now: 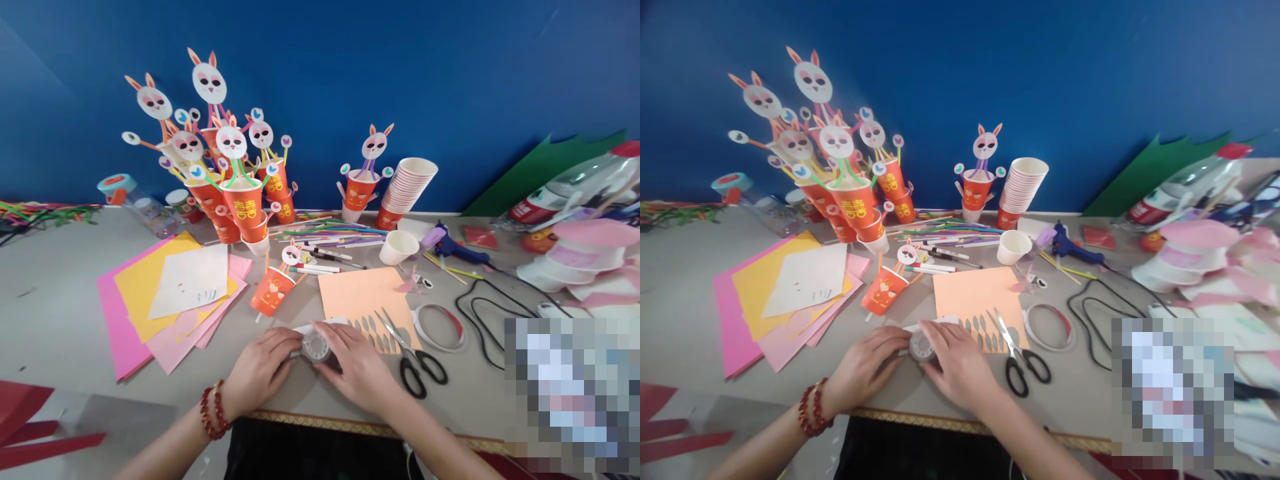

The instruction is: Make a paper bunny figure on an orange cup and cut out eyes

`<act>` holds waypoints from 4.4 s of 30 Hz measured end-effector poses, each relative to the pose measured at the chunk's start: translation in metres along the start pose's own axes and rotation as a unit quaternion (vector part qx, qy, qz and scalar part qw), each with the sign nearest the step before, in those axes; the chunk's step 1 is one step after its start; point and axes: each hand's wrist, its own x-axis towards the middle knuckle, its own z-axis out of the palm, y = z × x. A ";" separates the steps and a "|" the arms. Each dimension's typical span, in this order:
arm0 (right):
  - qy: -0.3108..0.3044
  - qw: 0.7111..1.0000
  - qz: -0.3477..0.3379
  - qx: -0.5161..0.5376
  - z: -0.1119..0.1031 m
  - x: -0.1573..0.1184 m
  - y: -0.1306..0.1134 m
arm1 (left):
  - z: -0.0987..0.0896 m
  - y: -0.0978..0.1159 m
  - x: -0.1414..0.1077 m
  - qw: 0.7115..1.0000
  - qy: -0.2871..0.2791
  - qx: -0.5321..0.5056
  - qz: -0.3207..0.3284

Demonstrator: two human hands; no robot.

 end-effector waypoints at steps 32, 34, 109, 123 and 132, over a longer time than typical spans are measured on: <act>-0.018 0.996 0.005 0.083 0.005 -0.001 0.008 | 0.004 0.004 0.012 0.998 -0.050 0.030 -0.037; -0.019 0.996 0.004 0.086 0.006 -0.001 0.009 | 0.003 0.004 0.012 0.998 -0.052 0.028 -0.036; -0.049 0.967 0.145 -0.202 -0.044 0.156 0.086 | 0.011 0.018 0.018 0.997 0.032 0.007 -0.068; -0.009 0.997 0.052 -0.055 -0.065 0.111 0.065 | 0.013 0.017 0.016 0.997 0.039 -0.001 -0.074; -0.002 0.987 0.133 -0.089 -0.076 0.109 0.089 | 0.013 0.017 0.014 0.997 0.042 0.021 -0.058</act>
